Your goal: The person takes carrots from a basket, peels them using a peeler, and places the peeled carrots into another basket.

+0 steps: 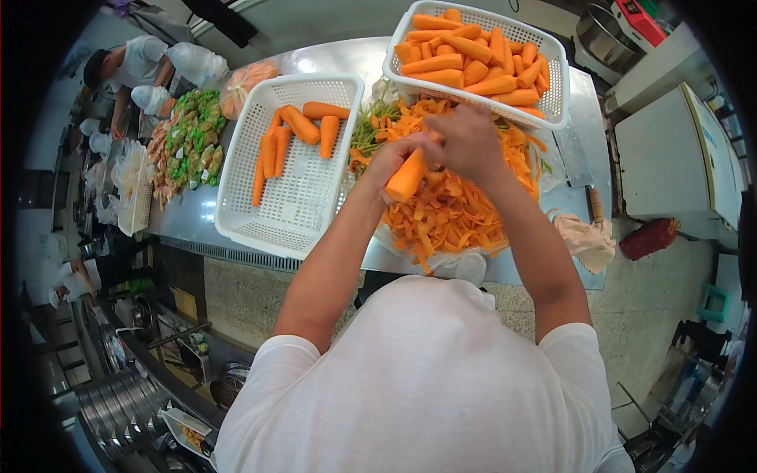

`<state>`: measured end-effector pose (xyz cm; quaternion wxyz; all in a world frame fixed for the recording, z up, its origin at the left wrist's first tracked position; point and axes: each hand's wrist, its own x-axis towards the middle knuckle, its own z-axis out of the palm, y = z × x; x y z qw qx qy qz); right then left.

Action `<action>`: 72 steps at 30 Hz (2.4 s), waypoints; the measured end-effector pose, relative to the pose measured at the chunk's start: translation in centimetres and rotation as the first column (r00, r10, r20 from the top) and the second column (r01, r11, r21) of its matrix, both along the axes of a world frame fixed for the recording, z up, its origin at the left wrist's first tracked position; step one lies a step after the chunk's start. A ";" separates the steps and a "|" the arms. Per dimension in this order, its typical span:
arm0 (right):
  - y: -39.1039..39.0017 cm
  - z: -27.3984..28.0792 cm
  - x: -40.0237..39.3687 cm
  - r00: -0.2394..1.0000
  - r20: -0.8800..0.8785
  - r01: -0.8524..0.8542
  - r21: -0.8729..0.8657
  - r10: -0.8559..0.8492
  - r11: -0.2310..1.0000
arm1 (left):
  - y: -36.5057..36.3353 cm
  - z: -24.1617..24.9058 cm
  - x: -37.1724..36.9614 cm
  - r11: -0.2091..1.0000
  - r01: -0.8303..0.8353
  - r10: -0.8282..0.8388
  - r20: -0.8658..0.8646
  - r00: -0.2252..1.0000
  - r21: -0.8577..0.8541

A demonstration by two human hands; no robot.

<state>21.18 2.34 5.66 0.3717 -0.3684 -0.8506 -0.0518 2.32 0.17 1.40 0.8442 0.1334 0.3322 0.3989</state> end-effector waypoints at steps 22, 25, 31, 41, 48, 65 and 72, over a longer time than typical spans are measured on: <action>-1.7 1.7 -0.1 0.988 -0.093 0.109 -0.167 -0.126 0.980 | 0.3 1.8 1.2 0.998 -0.054 0.054 -0.002 0.999 -0.021; -3.2 1.4 -1.5 0.991 -0.083 -0.109 -0.067 0.103 0.992 | 0.6 1.7 0.6 1.000 -0.012 0.011 -0.035 0.999 -0.025; 3.8 -1.0 3.4 0.948 0.135 0.314 -0.242 -0.288 0.918 | 0.0 -0.9 -0.6 0.979 0.143 -0.157 0.091 0.983 0.144; -1.2 -0.6 -0.9 0.998 -0.056 -0.004 -0.102 -0.001 0.995 | 0.0 1.1 0.4 0.996 0.031 -0.025 -0.069 0.997 0.084; 4.9 -3.8 7.3 0.919 0.104 0.394 -0.253 -0.380 0.884 | -0.9 0.2 -1.9 0.987 0.105 -0.126 0.174 0.977 0.123; -6.5 0.7 1.6 0.984 -0.177 -0.018 -0.245 -0.027 0.969 | -0.9 0.5 0.7 1.000 -0.003 0.003 0.032 0.999 0.003; -7.5 -1.9 5.5 0.895 -0.362 -0.018 -0.611 -0.259 0.791 | -1.0 2.4 -0.6 0.821 0.554 -0.506 -0.269 0.819 0.142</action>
